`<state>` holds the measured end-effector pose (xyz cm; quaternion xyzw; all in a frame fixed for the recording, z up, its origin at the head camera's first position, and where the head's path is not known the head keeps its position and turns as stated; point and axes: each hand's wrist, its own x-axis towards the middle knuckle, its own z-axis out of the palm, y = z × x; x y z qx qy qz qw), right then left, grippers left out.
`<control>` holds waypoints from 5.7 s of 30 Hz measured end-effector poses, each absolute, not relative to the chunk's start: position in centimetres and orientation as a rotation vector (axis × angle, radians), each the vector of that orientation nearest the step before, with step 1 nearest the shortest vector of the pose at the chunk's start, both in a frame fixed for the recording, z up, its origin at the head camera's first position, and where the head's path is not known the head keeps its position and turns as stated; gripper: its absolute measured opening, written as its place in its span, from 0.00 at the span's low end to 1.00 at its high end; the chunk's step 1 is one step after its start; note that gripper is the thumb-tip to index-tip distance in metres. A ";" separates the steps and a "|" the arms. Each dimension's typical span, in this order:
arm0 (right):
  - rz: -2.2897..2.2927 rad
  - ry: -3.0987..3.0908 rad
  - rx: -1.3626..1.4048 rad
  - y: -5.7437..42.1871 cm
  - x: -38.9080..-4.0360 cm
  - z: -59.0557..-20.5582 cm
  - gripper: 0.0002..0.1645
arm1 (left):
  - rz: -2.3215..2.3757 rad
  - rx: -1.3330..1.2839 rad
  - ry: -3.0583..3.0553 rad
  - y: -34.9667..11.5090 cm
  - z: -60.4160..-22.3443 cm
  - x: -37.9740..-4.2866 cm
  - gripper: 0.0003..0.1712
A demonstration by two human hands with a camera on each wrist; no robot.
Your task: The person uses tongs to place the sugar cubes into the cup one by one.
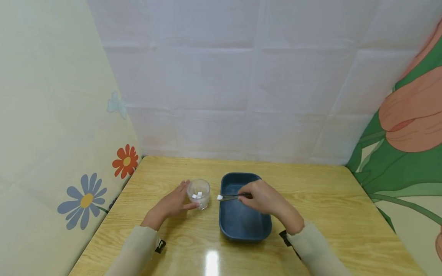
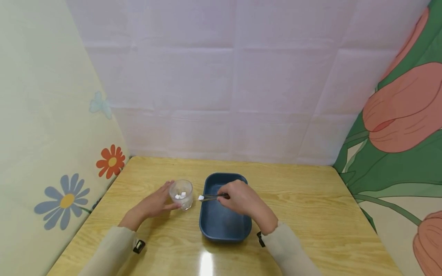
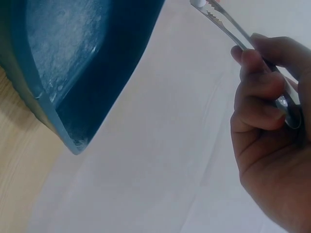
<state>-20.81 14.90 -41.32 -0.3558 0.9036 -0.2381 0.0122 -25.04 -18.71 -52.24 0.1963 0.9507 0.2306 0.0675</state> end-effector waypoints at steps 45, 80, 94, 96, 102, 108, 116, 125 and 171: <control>-0.717 2.840 -1.056 9.4 -23.6 -41.5 0.09 | 0.700 0.595 2.864 -18.7 -52.4 -25.3 0.59; -0.591 2.860 -0.957 6.7 -25.2 -43.1 0.09 | 0.708 0.613 2.867 -18.7 -52.4 -25.2 0.58; -0.558 2.853 -0.918 6.1 -25.3 -43.1 0.08 | 0.715 0.628 2.871 -18.7 -52.4 -25.2 0.59; -0.547 2.854 -0.921 6.0 -25.3 -43.1 0.07 | 0.719 0.625 2.869 -18.7 -52.4 -25.2 0.59; -0.517 2.859 -0.913 5.6 -25.5 -43.2 0.07 | 0.718 0.622 2.862 -18.7 -52.4 -25.2 0.58; -0.486 2.865 -0.908 5.2 -25.4 -43.1 0.08 | 0.717 0.610 2.859 -18.8 -52.3 -25.0 0.59; -0.464 2.849 -0.891 4.7 -25.4 -43.4 0.09 | 0.746 0.613 2.861 -18.8 -52.6 -25.0 0.59; -0.463 2.866 -0.859 4.8 -25.2 -43.3 0.08 | 0.739 0.621 2.868 -18.9 -52.9 -25.2 0.60; -0.721 3.087 -0.695 13.9 -23.2 -39.9 0.13 | 0.728 0.585 2.867 -18.9 -52.5 -25.3 0.61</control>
